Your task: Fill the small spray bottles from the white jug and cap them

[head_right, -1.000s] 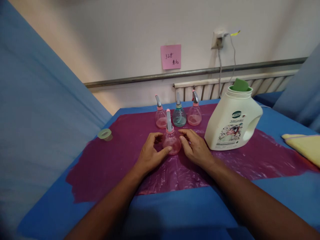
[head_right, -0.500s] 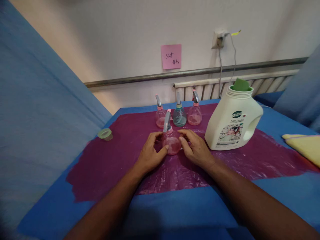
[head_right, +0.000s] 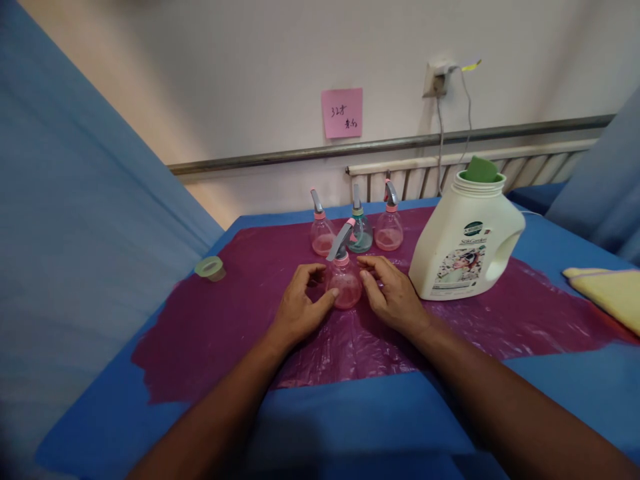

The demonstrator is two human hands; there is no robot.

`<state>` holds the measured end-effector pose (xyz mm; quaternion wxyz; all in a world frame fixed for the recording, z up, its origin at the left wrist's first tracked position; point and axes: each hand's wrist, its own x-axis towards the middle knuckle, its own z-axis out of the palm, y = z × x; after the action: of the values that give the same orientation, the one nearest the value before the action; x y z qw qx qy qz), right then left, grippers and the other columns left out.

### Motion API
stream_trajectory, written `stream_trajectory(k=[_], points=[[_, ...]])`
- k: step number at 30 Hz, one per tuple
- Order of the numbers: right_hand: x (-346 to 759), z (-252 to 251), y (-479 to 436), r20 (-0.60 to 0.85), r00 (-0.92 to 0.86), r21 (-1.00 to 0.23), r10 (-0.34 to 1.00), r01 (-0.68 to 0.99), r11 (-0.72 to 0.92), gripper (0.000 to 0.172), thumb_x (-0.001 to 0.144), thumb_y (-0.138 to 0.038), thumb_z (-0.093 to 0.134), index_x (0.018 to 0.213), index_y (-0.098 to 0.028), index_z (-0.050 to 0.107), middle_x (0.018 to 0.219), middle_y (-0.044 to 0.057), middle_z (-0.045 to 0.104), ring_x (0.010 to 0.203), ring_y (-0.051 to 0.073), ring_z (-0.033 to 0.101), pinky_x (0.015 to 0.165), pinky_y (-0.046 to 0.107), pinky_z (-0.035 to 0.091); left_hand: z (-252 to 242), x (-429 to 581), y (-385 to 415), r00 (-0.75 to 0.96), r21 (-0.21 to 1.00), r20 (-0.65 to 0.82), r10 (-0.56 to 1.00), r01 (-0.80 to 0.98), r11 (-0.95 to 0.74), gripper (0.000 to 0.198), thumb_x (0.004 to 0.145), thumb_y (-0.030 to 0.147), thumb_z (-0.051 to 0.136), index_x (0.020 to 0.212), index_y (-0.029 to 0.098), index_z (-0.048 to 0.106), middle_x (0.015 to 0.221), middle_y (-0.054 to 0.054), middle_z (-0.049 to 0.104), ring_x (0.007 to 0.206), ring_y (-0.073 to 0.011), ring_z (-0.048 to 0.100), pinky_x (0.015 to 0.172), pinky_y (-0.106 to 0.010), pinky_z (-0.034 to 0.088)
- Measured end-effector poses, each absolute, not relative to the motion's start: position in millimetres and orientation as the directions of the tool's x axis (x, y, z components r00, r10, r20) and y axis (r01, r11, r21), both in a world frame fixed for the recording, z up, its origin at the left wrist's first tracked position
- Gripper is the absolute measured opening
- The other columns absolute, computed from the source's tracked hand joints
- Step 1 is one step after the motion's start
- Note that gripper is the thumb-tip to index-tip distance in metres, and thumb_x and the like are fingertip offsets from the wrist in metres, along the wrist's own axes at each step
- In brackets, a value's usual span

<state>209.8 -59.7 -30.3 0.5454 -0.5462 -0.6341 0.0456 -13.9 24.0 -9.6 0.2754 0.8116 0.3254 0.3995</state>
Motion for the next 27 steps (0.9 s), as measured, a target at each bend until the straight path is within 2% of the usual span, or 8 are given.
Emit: stream_trajectory(k=[3, 12, 17, 22, 27], points=[[208.2, -31.0, -60.4, 0.628, 0.181, -0.667, 0.757, 0.627, 0.403, 0.032, 0.115, -0.039, 0.057, 0.143, -0.027, 0.069, 0.134, 0.011, 0.081, 0.123, 0.028, 0.078, 0.110, 0.049, 0.063, -9.6, -13.9, 23.9, 0.470, 0.703, 0.478, 0.742, 0.302, -0.644, 0.037, 0.093, 0.023, 0.080, 0.126, 0.023, 0.066, 0.120, -0.006, 0.072, 0.109, -0.0247, 0.072, 0.101, -0.044, 0.060], [208.7, -29.2, -61.6, 0.627, 0.188, -0.668, 0.756, 0.628, 0.399, 0.032, 0.114, -0.038, 0.059, 0.142, -0.027, 0.069, 0.123, 0.010, 0.082, 0.110, 0.026, 0.080, 0.100, 0.046, 0.066, -11.7, -14.7, 26.6, 0.443, 0.675, 0.538, 0.717, 0.283, -0.681, 0.024, 0.095, 0.014, 0.069, 0.117, 0.023, 0.066, 0.112, -0.005, 0.071, 0.102, -0.0211, 0.070, 0.094, -0.038, 0.059], [210.1, -30.7, -60.4, 0.626, 0.202, -0.675, 0.753, 0.625, 0.392, 0.034, 0.113, -0.038, 0.060, 0.144, -0.027, 0.067, 0.128, 0.011, 0.081, 0.115, 0.027, 0.080, 0.101, 0.047, 0.066, -11.8, -15.7, 26.2, 0.405, 0.687, 0.557, 0.725, 0.265, -0.676, 0.013, 0.102, 0.021, 0.068, 0.114, 0.023, 0.067, 0.107, -0.004, 0.071, 0.098, -0.0200, 0.069, 0.091, -0.037, 0.057], [207.8, -31.6, -60.3, 0.623, 0.179, -0.672, 0.762, 0.621, 0.404, 0.036, 0.114, -0.037, 0.057, 0.147, -0.027, 0.066, 0.139, 0.013, 0.079, 0.127, 0.029, 0.078, 0.112, 0.051, 0.064, -7.7, -14.4, 23.6, 0.442, 0.698, 0.526, 0.727, 0.264, -0.666, 0.023, 0.097, 0.029, 0.080, 0.114, 0.024, 0.066, 0.108, -0.003, 0.071, 0.099, -0.0212, 0.070, 0.092, -0.037, 0.057], [206.9, -31.5, -61.1, 0.605, 0.178, -0.696, 0.776, 0.592, 0.406, 0.037, 0.113, -0.039, 0.059, 0.148, -0.027, 0.067, 0.137, 0.013, 0.080, 0.124, 0.029, 0.080, 0.108, 0.049, 0.067, -8.8, -13.8, 23.7, 0.447, 0.700, 0.512, 0.734, 0.278, -0.658, 0.024, 0.096, 0.028, 0.081, 0.114, 0.024, 0.066, 0.108, -0.004, 0.072, 0.099, -0.0219, 0.070, 0.091, -0.038, 0.057]])
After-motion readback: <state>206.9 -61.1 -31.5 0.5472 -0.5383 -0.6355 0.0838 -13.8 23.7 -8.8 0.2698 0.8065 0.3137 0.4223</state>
